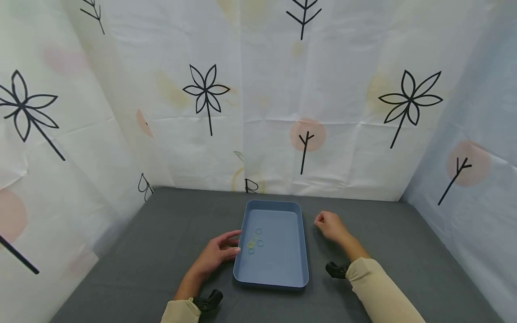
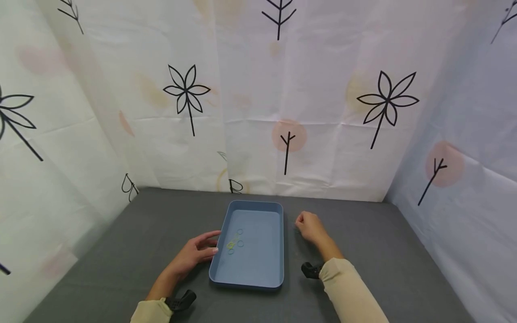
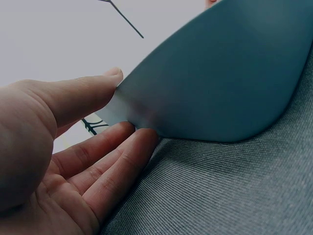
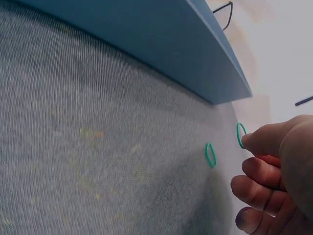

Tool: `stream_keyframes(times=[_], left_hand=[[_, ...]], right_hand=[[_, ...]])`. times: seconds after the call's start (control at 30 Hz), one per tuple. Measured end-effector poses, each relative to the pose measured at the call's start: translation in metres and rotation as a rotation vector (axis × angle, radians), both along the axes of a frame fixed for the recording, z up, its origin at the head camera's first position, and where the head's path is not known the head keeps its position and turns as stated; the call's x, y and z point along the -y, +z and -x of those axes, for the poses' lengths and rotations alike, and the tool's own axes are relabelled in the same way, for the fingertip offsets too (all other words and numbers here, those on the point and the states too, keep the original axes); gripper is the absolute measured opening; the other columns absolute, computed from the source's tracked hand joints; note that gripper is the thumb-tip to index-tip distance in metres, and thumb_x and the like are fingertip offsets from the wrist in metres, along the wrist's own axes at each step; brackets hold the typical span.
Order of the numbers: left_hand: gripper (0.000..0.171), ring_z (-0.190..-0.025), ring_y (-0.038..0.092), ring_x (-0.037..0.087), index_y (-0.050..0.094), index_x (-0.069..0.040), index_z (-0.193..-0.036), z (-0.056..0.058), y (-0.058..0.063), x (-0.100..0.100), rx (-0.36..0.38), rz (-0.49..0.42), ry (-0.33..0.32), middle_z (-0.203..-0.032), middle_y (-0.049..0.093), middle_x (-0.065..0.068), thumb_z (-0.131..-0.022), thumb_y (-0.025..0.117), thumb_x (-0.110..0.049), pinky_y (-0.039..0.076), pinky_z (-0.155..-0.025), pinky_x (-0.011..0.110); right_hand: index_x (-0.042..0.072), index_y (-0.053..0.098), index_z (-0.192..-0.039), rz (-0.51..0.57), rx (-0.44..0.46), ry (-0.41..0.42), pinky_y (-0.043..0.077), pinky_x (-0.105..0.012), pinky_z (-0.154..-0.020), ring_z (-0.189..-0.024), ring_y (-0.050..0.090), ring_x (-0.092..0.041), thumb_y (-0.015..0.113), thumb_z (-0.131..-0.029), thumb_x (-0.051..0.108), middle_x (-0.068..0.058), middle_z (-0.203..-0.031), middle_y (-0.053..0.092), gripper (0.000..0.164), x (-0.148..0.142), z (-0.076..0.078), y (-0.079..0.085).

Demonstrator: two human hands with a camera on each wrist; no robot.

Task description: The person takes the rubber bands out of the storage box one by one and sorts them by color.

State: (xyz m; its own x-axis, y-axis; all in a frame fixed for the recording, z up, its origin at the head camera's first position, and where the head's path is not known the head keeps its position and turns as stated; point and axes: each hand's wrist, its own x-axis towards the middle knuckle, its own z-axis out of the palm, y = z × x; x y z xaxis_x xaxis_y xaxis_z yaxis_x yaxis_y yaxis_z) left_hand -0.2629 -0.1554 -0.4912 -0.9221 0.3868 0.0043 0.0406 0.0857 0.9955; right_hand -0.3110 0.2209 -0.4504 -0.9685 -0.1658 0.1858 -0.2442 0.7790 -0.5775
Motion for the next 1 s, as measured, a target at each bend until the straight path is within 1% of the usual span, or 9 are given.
stream_keyframes(times=[0.23,0.4,0.7,0.77,1.0], left_hand=[[0.057,-0.112,0.058,0.034,0.042,-0.001,-0.145,-0.001,0.002,-0.002,0.002,0.000,0.010,-0.132,0.050,0.029,-0.094,0.065,-0.011,0.051,-0.090,0.043],[0.056,-0.110,0.059,0.033,0.043,-0.001,-0.145,-0.001,0.001,-0.001,0.006,0.002,0.018,-0.131,0.051,0.028,-0.094,0.066,-0.010,0.052,-0.089,0.042],[0.057,-0.108,0.060,0.030,0.043,-0.002,-0.145,0.001,-0.002,0.000,-0.005,0.016,0.012,-0.130,0.053,0.026,-0.094,0.066,-0.012,0.053,-0.087,0.041],[0.057,-0.108,0.060,0.030,0.044,-0.003,-0.145,0.001,-0.002,-0.001,0.001,0.013,0.014,-0.130,0.053,0.025,-0.093,0.067,-0.012,0.053,-0.088,0.041],[0.057,-0.108,0.060,0.030,0.043,-0.002,-0.145,0.000,0.000,-0.001,-0.011,0.012,0.011,-0.130,0.052,0.027,-0.094,0.066,-0.012,0.053,-0.088,0.041]], right_hand=[[-0.002,0.059,-0.081,-0.023,0.000,-0.012,0.045,-0.038,-0.063,-0.067,0.051,-0.019,0.059,-0.090,-0.001,-0.005,-0.074,0.057,0.009,-0.007,-0.002,-0.005],[-0.001,0.059,-0.078,-0.035,0.000,-0.018,0.044,-0.037,-0.062,-0.065,0.049,-0.019,0.059,-0.088,-0.002,-0.004,-0.072,0.055,0.010,-0.009,0.000,-0.008],[0.000,0.059,-0.078,-0.060,0.050,-0.053,0.044,-0.038,-0.062,-0.064,0.049,-0.019,0.057,-0.087,-0.002,-0.005,-0.072,0.056,0.010,-0.014,-0.001,-0.009],[0.000,0.058,-0.076,-0.062,0.051,-0.052,0.044,-0.036,-0.061,-0.063,0.049,-0.019,0.056,-0.086,-0.002,-0.004,-0.072,0.056,0.010,-0.015,0.000,-0.009],[0.004,0.054,-0.069,-0.056,0.055,-0.048,0.038,-0.032,-0.057,-0.059,0.045,-0.016,0.055,-0.085,-0.003,-0.001,-0.066,0.050,0.018,-0.016,0.001,-0.008]])
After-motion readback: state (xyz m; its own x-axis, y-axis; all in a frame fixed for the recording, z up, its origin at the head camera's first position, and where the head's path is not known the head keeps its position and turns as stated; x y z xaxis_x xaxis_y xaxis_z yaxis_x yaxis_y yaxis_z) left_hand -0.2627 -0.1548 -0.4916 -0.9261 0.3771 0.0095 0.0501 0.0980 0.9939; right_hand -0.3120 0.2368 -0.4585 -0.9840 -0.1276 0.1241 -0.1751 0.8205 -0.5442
